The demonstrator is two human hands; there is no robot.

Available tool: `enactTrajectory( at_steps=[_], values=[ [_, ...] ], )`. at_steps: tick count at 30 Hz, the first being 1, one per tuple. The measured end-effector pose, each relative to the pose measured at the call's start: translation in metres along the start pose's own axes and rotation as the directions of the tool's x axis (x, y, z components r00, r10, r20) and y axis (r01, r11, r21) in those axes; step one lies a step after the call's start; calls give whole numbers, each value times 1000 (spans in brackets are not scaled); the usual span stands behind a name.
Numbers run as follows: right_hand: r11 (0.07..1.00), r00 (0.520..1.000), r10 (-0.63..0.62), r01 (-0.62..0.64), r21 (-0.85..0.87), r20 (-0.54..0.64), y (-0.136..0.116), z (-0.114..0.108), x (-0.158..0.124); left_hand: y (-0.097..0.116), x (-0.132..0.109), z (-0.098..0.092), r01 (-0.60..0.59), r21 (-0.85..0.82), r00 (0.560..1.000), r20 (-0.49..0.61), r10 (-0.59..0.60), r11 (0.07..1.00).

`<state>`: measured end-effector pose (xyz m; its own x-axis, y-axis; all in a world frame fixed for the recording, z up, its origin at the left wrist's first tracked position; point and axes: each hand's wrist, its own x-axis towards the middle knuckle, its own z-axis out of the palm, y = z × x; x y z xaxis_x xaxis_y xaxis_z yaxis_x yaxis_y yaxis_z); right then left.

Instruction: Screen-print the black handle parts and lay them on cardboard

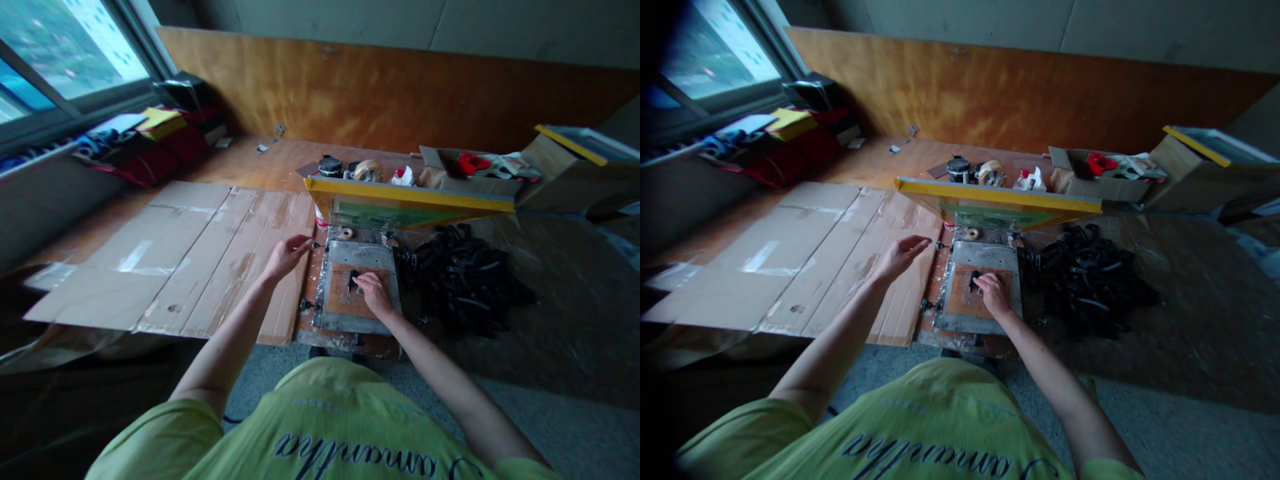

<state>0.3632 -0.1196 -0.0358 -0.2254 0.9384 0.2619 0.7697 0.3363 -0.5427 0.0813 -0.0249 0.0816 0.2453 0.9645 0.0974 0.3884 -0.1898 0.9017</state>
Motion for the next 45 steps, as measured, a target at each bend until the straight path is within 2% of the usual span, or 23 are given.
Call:
enactTrajectory(
  at_steps=[3, 6, 9, 12, 18, 23, 28, 32, 35, 38, 42, 45],
  values=[
    [1000, 999, -7, 8, -17, 52, -2, -3, 1, 19, 14, 2, -24, -152, 996, -90, 10, 988],
    [996, 993, -11, 20, -84, 115, -7, -8, 3, 45, 25, 5, -102, -280, 979, -201, 46, 955],
    [983, 984, -57, 85, -161, 168, -8, -15, 5, 68, 31, 4, -195, -310, 953, -286, 104, 931],
    [972, 976, -118, 151, -179, 185, -5, -19, 6, 81, 32, 5, -230, -316, 940, -316, 127, 920],
    [985, 989, -94, 109, -133, 116, 2, -20, 5, 84, 31, 8, -227, -351, 939, -325, 109, 908],
    [986, 981, -110, 128, -109, 160, 2, -24, 1, 90, 26, 7, -230, -355, 937, -331, 108, 906],
    [999, 996, -38, 39, -16, 81, 4, -23, 3, 95, 24, 7, -233, -354, 935, -338, 108, 906],
    [988, 986, -127, 135, -73, 108, -2, -21, 9, 97, 31, 5, -246, -342, 930, -348, 121, 907],
    [945, 950, -222, 265, -190, 219, -9, -19, 7, 100, 35, 4, -273, -339, 919, -367, 141, 900],
    [903, 917, -252, 337, -266, 309, -9, -18, 0, 104, 37, 4, -290, -334, 912, -380, 154, 897],
    [893, 903, -281, 370, -257, 325, -2, -22, -8, 106, 39, 6, -280, -325, 926, -339, 166, 903],
    [916, 933, -239, 309, -256, 269, -4, -25, -3, 105, 43, 9, -249, -309, 939, -310, 150, 918]
  ],
)
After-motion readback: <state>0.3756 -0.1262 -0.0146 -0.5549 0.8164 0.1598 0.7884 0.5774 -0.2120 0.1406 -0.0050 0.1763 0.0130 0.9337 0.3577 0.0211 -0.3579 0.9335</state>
